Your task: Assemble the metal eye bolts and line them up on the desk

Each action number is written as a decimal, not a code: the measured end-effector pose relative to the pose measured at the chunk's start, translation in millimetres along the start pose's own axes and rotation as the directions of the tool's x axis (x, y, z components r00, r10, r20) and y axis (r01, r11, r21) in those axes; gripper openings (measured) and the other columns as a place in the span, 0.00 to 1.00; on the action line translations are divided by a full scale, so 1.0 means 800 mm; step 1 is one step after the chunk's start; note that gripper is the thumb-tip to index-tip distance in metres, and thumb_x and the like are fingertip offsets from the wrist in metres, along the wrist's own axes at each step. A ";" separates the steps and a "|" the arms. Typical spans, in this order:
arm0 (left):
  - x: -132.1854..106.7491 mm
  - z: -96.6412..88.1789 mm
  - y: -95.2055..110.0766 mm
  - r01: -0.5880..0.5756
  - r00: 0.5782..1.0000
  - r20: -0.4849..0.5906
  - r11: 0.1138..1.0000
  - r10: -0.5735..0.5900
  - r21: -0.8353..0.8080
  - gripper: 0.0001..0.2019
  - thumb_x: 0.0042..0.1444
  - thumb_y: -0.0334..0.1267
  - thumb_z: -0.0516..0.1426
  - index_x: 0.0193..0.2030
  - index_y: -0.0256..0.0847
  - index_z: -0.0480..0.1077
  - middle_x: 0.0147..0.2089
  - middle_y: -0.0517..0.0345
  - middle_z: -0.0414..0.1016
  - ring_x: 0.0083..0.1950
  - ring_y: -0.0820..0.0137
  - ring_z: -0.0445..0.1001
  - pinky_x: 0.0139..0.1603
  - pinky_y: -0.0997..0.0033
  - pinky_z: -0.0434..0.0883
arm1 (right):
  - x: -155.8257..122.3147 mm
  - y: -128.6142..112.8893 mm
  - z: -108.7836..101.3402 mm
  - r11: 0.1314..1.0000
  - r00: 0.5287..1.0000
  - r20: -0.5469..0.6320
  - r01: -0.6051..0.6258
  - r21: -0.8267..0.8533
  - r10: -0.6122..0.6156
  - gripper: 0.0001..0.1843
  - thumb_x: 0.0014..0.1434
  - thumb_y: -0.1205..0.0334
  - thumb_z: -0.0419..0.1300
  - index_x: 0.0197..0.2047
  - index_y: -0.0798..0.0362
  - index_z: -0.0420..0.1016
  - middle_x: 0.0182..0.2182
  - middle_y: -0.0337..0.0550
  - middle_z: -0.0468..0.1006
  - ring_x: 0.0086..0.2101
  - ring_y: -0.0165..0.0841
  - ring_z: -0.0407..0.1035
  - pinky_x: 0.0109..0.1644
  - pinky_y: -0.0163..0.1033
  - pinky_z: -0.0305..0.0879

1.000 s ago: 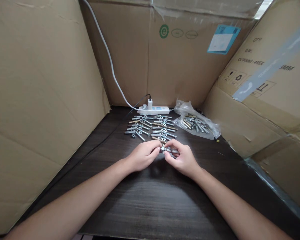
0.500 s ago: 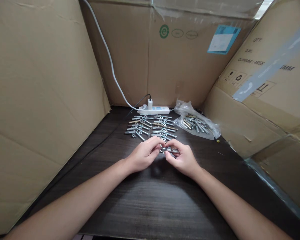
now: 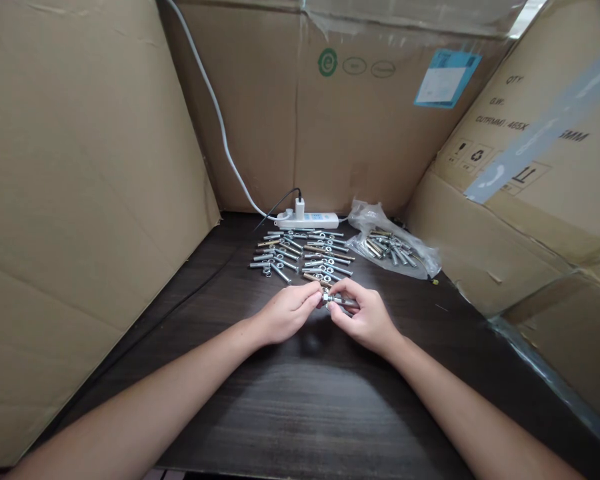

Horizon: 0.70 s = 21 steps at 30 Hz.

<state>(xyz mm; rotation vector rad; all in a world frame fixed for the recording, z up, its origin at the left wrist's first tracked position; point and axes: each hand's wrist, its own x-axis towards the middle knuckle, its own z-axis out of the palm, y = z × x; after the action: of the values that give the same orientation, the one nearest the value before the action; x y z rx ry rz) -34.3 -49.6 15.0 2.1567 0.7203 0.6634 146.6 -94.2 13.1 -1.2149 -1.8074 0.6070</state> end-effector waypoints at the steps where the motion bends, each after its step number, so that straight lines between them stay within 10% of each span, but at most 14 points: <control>1: 0.000 0.000 0.001 0.001 1.000 -0.011 1.000 -0.001 0.006 0.12 0.65 0.39 0.43 0.33 0.39 0.60 0.31 0.62 0.64 0.32 0.74 0.62 0.36 0.74 0.62 | 0.000 0.000 0.000 1.000 1.000 0.001 -0.002 0.001 0.002 0.06 0.51 0.64 0.58 0.34 0.54 0.68 0.21 0.33 0.66 0.20 0.23 0.57 0.23 0.27 0.57; 7: -0.001 0.003 0.007 -0.042 0.989 -0.140 0.999 0.041 -0.006 0.07 0.63 0.36 0.46 0.44 0.39 0.62 0.37 0.58 0.66 0.37 0.72 0.65 0.41 0.72 0.65 | 0.000 -0.002 0.001 1.000 1.000 0.001 -0.007 0.001 0.007 0.05 0.51 0.64 0.57 0.34 0.54 0.67 0.20 0.33 0.64 0.19 0.22 0.55 0.23 0.28 0.56; 21: 0.000 -0.002 0.004 -0.036 0.999 -0.034 0.998 0.038 0.042 0.10 0.64 0.36 0.44 0.36 0.38 0.62 0.35 0.59 0.67 0.36 0.73 0.65 0.40 0.73 0.64 | 0.000 -0.002 0.001 1.000 1.000 -0.003 0.011 -0.006 -0.011 0.05 0.52 0.63 0.57 0.34 0.54 0.67 0.21 0.34 0.67 0.20 0.23 0.58 0.23 0.27 0.58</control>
<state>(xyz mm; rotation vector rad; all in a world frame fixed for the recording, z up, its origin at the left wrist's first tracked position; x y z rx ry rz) -34.4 -51.1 18.5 2.2055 0.7200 0.7129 145.2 -95.1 14.2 -1.2085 -1.8132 0.5937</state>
